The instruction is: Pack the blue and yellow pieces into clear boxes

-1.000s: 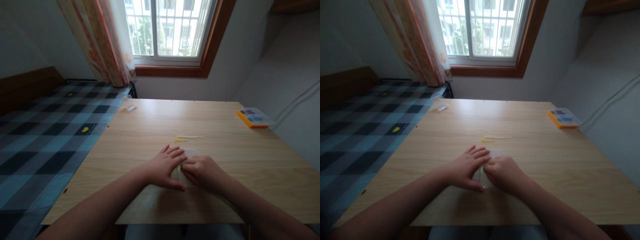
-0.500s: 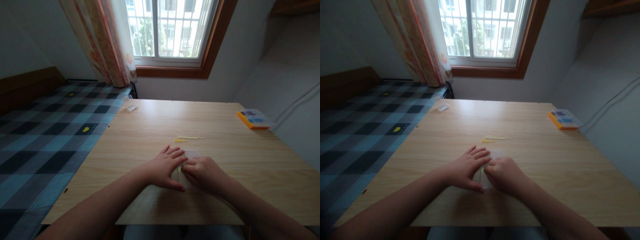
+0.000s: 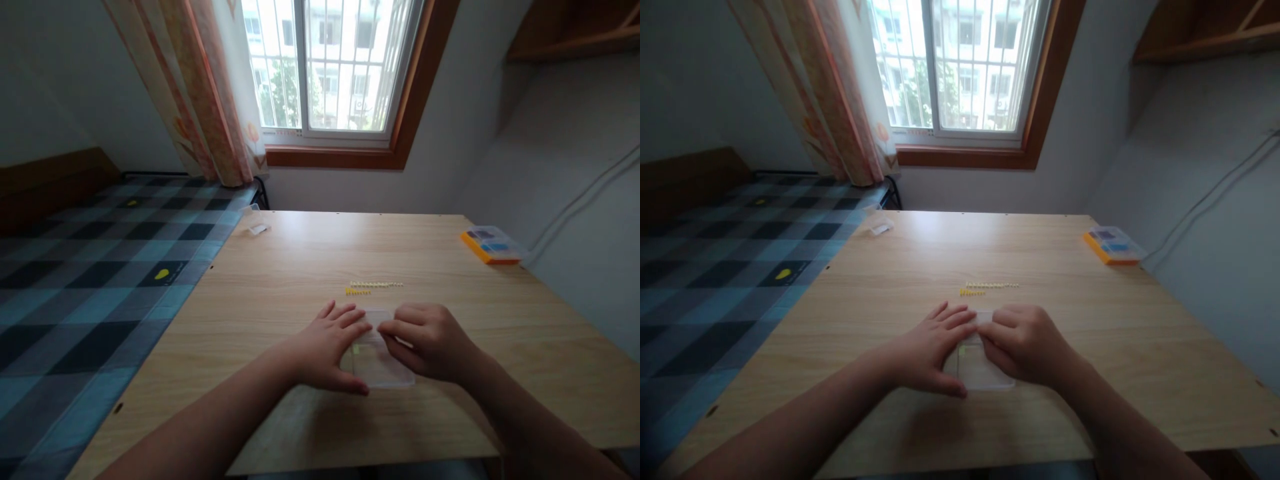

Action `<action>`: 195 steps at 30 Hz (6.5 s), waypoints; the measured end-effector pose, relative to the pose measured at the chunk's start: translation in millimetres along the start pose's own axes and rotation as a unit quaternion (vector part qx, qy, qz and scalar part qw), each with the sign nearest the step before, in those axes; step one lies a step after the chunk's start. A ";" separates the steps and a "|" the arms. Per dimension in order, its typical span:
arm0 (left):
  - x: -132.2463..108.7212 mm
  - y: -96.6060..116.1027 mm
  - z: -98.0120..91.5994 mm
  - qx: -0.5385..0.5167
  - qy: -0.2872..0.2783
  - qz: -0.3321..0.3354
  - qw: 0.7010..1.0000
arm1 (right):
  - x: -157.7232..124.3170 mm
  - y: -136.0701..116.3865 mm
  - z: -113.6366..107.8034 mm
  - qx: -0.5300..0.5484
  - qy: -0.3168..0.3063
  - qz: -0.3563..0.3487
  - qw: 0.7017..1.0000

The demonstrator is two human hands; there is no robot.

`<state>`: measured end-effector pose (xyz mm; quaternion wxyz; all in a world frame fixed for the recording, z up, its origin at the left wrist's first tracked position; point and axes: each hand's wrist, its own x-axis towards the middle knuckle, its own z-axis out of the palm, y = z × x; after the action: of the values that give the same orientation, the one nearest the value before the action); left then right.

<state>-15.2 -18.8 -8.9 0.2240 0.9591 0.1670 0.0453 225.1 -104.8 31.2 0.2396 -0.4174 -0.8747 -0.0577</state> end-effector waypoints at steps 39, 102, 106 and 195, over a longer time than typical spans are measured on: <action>-2.7 2.6 -3.7 -0.031 0.002 -0.015 0.999 | 103.2 93.4 73.9 0.039 -0.141 0.277 0.950; -0.5 4.0 -5.0 -0.020 -0.008 -0.012 1.000 | 49.8 24.5 -49.4 0.157 -0.107 0.080 0.979; 0.0 4.9 -4.8 -0.018 -0.009 -0.010 1.000 | 21.6 -5.8 -21.1 0.188 -0.158 0.063 0.967; 0.2 1.9 -0.7 -0.004 -0.005 0.003 1.000 | 5.8 -2.4 40.4 0.114 -0.064 -0.031 0.991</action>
<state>-14.6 -20.1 -7.4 0.2285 0.9589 0.1627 0.0422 205.2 -90.1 -1.4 0.2275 -0.3632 -0.9014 0.0613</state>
